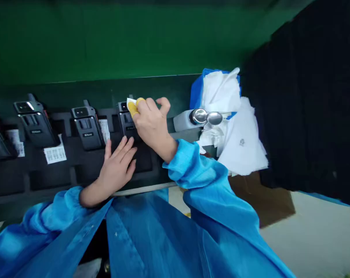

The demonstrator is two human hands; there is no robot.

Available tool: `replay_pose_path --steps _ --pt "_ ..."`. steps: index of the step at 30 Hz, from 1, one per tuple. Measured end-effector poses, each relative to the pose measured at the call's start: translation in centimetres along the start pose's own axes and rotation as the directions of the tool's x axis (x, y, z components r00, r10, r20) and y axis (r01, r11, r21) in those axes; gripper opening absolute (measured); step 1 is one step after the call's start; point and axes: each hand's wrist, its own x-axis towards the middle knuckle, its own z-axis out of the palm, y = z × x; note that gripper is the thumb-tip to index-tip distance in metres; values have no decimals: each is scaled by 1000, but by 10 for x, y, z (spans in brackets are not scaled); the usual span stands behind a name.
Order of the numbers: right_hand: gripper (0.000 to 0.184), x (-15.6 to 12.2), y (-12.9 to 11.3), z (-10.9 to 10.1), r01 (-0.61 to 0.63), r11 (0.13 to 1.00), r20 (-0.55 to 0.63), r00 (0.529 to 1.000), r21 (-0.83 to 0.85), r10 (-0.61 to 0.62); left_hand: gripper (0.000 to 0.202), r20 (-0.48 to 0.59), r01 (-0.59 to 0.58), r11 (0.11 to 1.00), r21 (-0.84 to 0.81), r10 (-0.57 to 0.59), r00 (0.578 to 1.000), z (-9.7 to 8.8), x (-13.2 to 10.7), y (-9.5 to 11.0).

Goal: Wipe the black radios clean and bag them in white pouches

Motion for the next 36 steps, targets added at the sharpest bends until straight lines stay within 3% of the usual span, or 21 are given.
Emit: replay_pose_path --steps 7,15,18,23,26,31,33,36 --pt "33 -25 12 -12 -128 991 3 992 -49 128 29 -4 -10 1000 0 10 1000 -1 -4 -1" --pt "33 -46 -20 -9 131 991 -40 990 -34 -132 33 -23 -51 998 35 52 998 2 -7 -1" --pt "36 -47 -19 -8 152 985 -71 985 -83 -158 33 -25 -49 998 32 50 998 2 -6 -1" --pt "37 -52 -1 -16 47 989 -27 998 -139 -52 31 -33 -59 998 15 60 998 4 -6 -2" --pt "36 -51 -4 -19 -27 989 -22 999 -144 24 31 -25 -61 998 11 62 998 5 -7 -3" --pt "36 -44 -26 -12 113 991 -109 987 -67 -120 33 -45 -49 999 9 50 998 7 -6 -3" --pt "35 -44 -26 -10 107 993 -60 992 -58 -110 33 -41 -46 999 7 47 998 9 -6 -3" --pt "31 -46 -12 -12 -14 996 36 999 -83 17 30 -37 -60 998 -5 59 998 10 -5 -3"
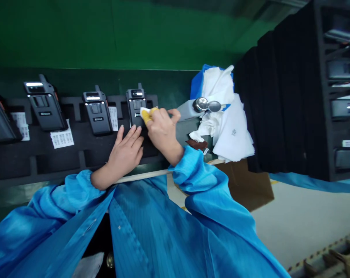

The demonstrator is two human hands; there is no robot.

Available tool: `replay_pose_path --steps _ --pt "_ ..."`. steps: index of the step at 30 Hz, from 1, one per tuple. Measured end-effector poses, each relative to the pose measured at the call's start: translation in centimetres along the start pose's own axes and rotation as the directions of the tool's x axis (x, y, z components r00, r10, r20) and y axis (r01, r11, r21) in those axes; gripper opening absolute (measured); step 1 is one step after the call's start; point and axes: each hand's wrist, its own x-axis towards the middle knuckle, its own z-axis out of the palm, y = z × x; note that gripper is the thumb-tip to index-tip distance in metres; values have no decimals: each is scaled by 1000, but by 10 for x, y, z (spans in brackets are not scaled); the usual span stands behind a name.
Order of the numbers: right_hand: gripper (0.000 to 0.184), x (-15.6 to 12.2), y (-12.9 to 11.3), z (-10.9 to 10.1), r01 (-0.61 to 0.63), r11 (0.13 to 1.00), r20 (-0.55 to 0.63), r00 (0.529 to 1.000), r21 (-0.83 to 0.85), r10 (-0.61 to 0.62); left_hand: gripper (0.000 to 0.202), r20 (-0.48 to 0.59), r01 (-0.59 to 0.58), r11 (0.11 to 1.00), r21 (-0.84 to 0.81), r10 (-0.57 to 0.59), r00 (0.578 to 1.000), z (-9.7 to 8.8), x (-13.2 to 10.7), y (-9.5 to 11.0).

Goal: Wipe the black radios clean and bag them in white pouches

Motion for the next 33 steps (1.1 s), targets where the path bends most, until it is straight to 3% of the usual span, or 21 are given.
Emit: replay_pose_path --steps 4,7,11,16,19,25,33 --pt "25 5 15 -9 -126 992 2 992 -2 126 26 -34 5 1000 -28 -6 999 -10 -7 -2" --pt "26 21 3 -15 -126 990 -23 992 55 128 26 -64 55 998 -29 -57 996 -27 -21 -10" --pt "30 55 -37 -13 -6 993 7 1000 117 5 26 -76 163 987 14 -162 984 -44 -42 -26" --pt "36 89 -81 -3 201 970 114 969 139 -217 29 -69 229 973 34 -226 972 -45 -51 -37" --pt "35 93 -82 1 240 960 141 955 141 -259 31 -64 222 974 49 -218 974 -43 -50 -37" --pt "39 79 -63 0 165 983 100 980 79 -173 30 -62 194 978 80 -189 980 -44 -50 -36" --pt "36 89 -86 7 210 971 88 971 115 -221 30 -68 195 978 78 -190 980 -44 -51 -36"
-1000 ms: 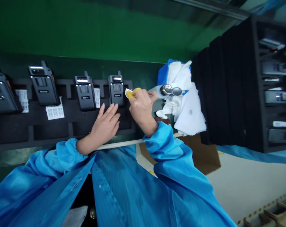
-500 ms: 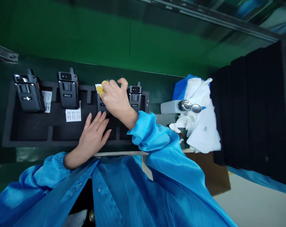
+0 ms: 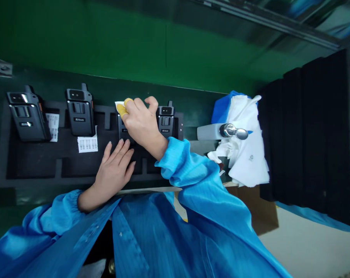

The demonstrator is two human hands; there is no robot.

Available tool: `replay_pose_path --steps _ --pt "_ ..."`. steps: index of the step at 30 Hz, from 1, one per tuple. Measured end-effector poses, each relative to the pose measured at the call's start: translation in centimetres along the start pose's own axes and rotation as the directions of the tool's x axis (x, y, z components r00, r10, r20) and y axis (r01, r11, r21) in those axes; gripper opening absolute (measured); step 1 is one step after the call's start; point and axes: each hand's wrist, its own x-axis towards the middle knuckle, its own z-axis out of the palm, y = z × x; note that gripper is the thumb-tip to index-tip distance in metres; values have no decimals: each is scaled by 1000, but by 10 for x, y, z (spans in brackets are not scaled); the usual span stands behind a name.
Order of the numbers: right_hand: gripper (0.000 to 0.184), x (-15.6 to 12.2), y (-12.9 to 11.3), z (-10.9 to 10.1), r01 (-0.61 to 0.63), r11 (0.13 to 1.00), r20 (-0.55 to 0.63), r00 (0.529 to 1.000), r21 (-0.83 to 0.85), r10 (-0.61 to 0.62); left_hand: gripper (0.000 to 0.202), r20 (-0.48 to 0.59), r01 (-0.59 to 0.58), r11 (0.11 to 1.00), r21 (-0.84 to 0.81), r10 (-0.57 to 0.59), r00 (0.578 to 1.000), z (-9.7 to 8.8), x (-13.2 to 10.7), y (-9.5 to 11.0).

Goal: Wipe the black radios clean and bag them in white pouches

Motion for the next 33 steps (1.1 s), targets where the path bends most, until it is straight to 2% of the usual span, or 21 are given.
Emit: replay_pose_path --steps 4,8,11,13,18,20,23,26,29,33 --pt "38 -3 10 3 -79 997 -36 996 12 79 30 26 11 1000 -10 -11 1000 0 0 0" --pt "37 -22 28 0 -165 986 -93 982 12 165 30 18 10 999 -31 -10 1000 0 0 0" --pt "35 -39 28 -6 -200 980 -110 973 14 201 29 4 20 997 -73 -20 1000 -2 -1 0" --pt "34 -49 19 -8 -160 987 -95 982 12 161 28 -2 32 995 -97 -32 999 -4 -3 -1" --pt "35 -56 -15 -4 55 998 -46 997 -3 -55 30 44 44 996 -80 -40 998 -7 -6 -6" --pt "34 -55 -20 -2 61 998 -8 998 -4 -61 32 60 47 995 -83 -42 997 -6 -6 -8" --pt "33 -59 -13 -1 2 1000 20 1000 -13 -2 32 74 60 994 -95 -53 996 -5 -7 -8" --pt "31 -71 4 -1 -66 996 -36 997 -59 63 32 79 54 993 -110 -45 996 -3 -6 -7" --pt "28 -77 18 -3 -132 986 -143 983 -104 116 31 68 44 991 -129 -35 997 -5 -6 -6" --pt "29 -59 18 -11 -146 988 -211 968 -47 133 29 -1 43 992 -117 -43 999 -17 -7 -16"
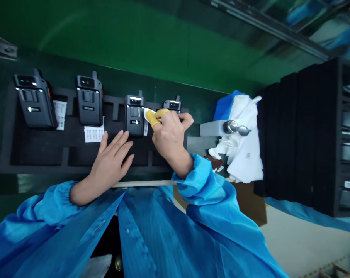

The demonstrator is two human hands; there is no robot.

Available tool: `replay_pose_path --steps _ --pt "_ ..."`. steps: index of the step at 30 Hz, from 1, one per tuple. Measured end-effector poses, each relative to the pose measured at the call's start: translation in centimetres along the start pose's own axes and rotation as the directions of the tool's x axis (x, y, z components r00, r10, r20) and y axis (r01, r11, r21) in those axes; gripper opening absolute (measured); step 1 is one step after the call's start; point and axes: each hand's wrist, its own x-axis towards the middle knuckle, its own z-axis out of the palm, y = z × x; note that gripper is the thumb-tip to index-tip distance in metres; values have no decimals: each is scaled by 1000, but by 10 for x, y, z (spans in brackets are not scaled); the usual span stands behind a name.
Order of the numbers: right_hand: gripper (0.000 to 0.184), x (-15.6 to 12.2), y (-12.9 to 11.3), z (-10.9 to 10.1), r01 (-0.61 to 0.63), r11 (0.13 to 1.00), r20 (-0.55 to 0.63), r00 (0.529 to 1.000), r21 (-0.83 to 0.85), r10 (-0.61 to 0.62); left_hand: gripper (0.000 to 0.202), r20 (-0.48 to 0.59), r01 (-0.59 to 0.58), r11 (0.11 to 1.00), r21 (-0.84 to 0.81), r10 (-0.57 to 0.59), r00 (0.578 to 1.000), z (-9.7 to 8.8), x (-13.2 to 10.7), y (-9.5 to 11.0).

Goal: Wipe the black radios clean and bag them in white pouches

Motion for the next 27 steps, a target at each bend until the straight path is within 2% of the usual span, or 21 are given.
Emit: replay_pose_path --steps 5,8,12,15,18,20,24,27 --pt "29 53 -27 4 65 988 56 996 140 -74 29 -87 151 986 66 -145 986 -19 -8 -32" --pt "31 86 -53 14 134 975 111 982 176 -155 30 -97 214 972 94 -205 974 -22 -13 -48" --pt "37 117 -88 27 202 966 212 949 163 -234 31 -112 214 969 127 -201 973 -17 -15 -52" --pt "40 126 -101 30 270 949 283 909 162 -306 30 -122 199 968 156 -181 976 -15 -15 -50" --pt "45 124 -94 29 352 914 316 860 200 -400 31 -110 201 965 170 -184 977 -16 -15 -49" --pt "45 121 -80 29 356 908 319 854 221 -412 31 -98 206 964 167 -191 977 -17 -15 -49" --pt "40 115 -50 29 218 956 286 920 196 -269 31 -97 209 967 145 -197 976 -18 -15 -49" --pt "35 110 -48 25 157 965 241 948 209 -206 30 -113 203 969 143 -188 976 -18 -14 -48"
